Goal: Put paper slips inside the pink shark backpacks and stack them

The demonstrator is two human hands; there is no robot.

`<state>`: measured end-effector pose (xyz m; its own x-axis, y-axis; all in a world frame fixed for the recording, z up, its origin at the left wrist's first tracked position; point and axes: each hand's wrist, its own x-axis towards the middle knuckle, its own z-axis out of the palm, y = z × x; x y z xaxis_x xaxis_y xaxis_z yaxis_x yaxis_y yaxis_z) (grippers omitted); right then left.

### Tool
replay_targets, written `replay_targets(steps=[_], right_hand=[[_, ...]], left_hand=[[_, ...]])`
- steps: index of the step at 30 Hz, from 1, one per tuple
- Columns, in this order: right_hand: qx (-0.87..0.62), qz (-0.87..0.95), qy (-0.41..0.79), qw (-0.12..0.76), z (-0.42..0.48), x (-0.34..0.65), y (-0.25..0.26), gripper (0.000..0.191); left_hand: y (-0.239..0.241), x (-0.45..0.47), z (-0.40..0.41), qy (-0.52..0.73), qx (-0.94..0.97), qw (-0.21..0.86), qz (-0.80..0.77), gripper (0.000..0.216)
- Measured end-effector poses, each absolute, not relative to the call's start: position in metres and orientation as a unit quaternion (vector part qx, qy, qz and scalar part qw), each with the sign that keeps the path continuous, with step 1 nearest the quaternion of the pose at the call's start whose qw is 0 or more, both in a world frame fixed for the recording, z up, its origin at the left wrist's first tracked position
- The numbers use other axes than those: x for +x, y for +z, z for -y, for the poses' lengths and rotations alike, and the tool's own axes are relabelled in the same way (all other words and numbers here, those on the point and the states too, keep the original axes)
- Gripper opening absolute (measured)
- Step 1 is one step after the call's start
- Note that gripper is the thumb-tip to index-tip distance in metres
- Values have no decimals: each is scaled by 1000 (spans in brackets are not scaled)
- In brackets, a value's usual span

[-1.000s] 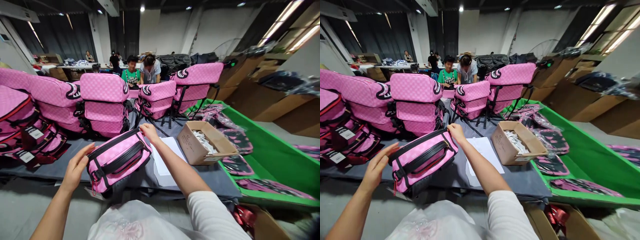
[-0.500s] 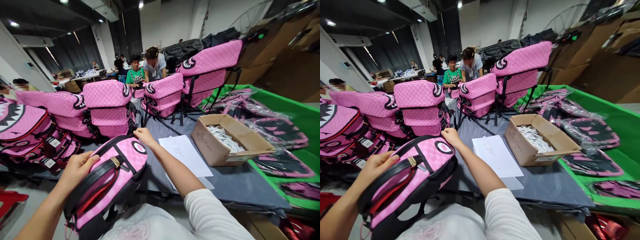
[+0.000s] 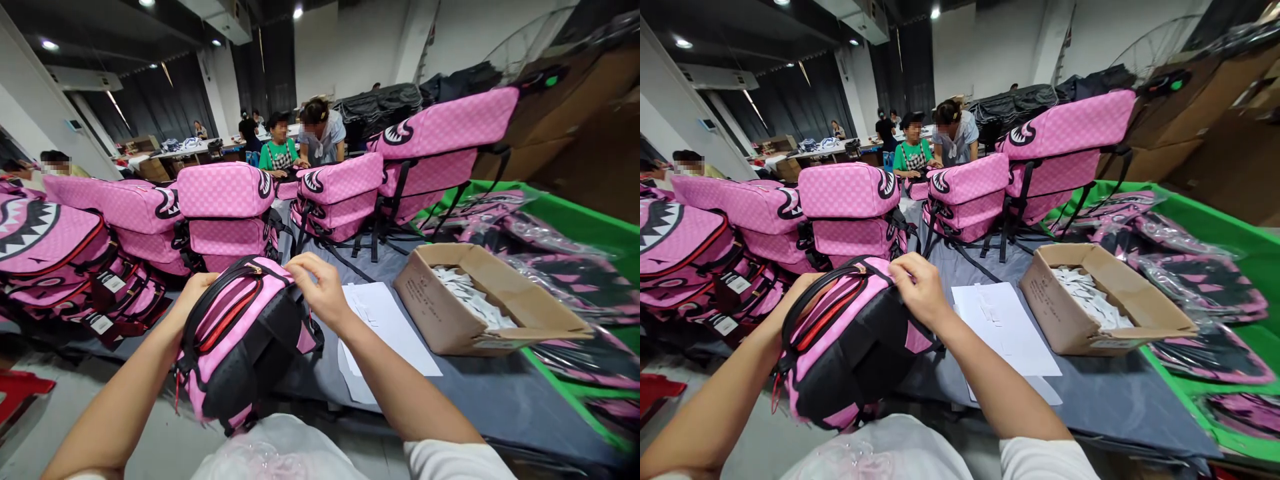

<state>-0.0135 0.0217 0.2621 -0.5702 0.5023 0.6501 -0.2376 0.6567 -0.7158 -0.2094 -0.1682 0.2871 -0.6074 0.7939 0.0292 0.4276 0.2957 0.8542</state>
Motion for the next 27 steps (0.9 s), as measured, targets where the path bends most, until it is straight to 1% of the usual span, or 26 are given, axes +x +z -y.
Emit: replay_targets(steps=[2,4,6,10,13,15,18,20,22,24,27], right_hand=[[-62,837,319,440,-1,-9,282,21],[-69,863,264,424,8,-13,288,15],[-77,869,250,421,9,-19,285,13],[-75,871,250,416,2,-28,275,18],[-68,886,228,398,0,-31,278,23],[-89,906,192,366,0,-33,286,25],[-149,945,111,268,2,-37,305,21],[-179,964,47,191,6,-40,319,17],[-198,971,-11,131,12,-44,331,17],[-208,972,-48,94,17,-50,339,19],[-209,974,-58,71,20,-59,343,20]], left_hand=[[287,-210,156,450,427,202,-758,38],[291,-209,145,447,479,166,-737,41],[296,-210,134,420,544,122,-716,40],[300,-221,114,334,651,45,-680,25],[301,-227,102,302,668,14,-680,17],[302,-226,98,306,656,14,-690,13],[303,-221,97,354,611,60,-705,12],[301,-220,96,412,587,121,-686,10],[296,-221,95,483,569,197,-635,16],[290,-222,92,547,541,259,-584,23],[284,-224,90,599,503,290,-551,30]])
